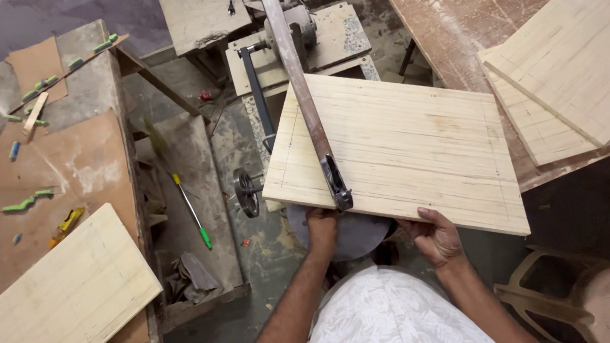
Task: The person guides and rotates a marked wooden board against a saw blade to cut along lines.
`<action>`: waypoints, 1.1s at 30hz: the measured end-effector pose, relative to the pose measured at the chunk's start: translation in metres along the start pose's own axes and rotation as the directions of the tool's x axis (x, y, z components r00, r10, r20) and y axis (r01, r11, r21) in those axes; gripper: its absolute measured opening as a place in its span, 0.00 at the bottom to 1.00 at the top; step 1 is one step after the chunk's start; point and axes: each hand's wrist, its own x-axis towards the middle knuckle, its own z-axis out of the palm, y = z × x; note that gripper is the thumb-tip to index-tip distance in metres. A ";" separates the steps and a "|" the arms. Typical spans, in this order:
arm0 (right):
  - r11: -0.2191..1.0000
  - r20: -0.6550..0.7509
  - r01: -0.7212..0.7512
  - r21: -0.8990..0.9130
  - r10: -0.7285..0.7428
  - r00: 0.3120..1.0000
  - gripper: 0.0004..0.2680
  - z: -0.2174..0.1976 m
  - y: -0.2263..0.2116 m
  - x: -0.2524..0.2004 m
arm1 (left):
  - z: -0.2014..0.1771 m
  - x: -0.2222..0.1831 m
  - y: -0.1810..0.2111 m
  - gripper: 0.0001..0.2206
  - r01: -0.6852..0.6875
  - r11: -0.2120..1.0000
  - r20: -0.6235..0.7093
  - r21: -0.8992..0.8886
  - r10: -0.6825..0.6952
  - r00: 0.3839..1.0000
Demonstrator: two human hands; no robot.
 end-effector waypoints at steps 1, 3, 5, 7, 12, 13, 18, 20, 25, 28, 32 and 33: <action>1.000 0.010 0.003 -0.008 -0.003 1.000 0.24 0.004 0.001 0.001 | 0.001 0.001 0.000 0.10 -0.001 1.000 -0.003 0.002 0.001 1.000; 1.000 0.024 0.002 -0.018 -0.001 1.000 0.24 0.008 0.002 0.002 | 0.005 0.002 0.005 0.10 0.002 1.000 -0.047 -0.018 -0.003 0.999; 1.000 0.006 0.003 0.015 -0.003 1.000 0.24 0.010 0.002 0.006 | 0.003 -0.002 0.014 0.12 0.048 0.999 -0.047 -0.009 -0.049 0.998; 0.999 0.008 -0.022 0.024 0.022 1.000 0.23 0.008 0.002 0.007 | 0.003 -0.003 0.018 0.14 0.095 0.995 -0.042 0.002 -0.095 0.995; 0.998 0.037 -0.059 0.007 0.058 0.998 0.23 -0.021 0.008 0.016 | -0.001 -0.004 0.020 0.07 0.204 0.975 -0.125 0.086 -0.192 0.973; 0.998 0.048 -0.062 0.027 0.060 0.997 0.22 -0.029 0.009 0.024 | -0.001 -0.003 0.024 0.07 0.198 0.977 -0.126 0.081 -0.187 0.974; 0.998 0.081 -0.055 0.032 0.052 0.995 0.22 -0.071 0.017 0.049 | -0.003 -0.028 0.046 0.08 0.181 0.970 -0.055 0.160 -0.174 0.983; 0.999 0.075 -0.033 0.013 0.032 0.997 0.22 -0.084 0.021 0.056 | -0.008 -0.045 0.057 0.08 0.189 0.955 -0.097 0.229 -0.170 0.981; 0.998 0.087 -0.047 0.035 0.044 0.995 0.21 -0.111 0.025 0.070 | -0.006 -0.065 0.109 0.07 0.102 0.763 -0.057 0.639 -0.085 0.995; 0.999 0.091 -0.048 0.009 0.047 0.995 0.21 -0.112 0.028 0.071 | 0.005 -0.035 0.132 0.09 -0.125 0.690 0.133 0.713 0.041 0.990; 0.998 0.094 -0.027 -0.058 0.032 0.995 0.21 -0.104 0.024 0.073 | 0.006 -0.008 0.135 0.11 -0.120 0.707 0.244 0.698 -0.078 0.967; 0.998 0.096 -0.027 -0.060 0.033 0.995 0.21 -0.104 0.024 0.074 | 0.004 -0.005 0.135 0.09 -0.002 0.761 0.208 0.649 -0.175 0.962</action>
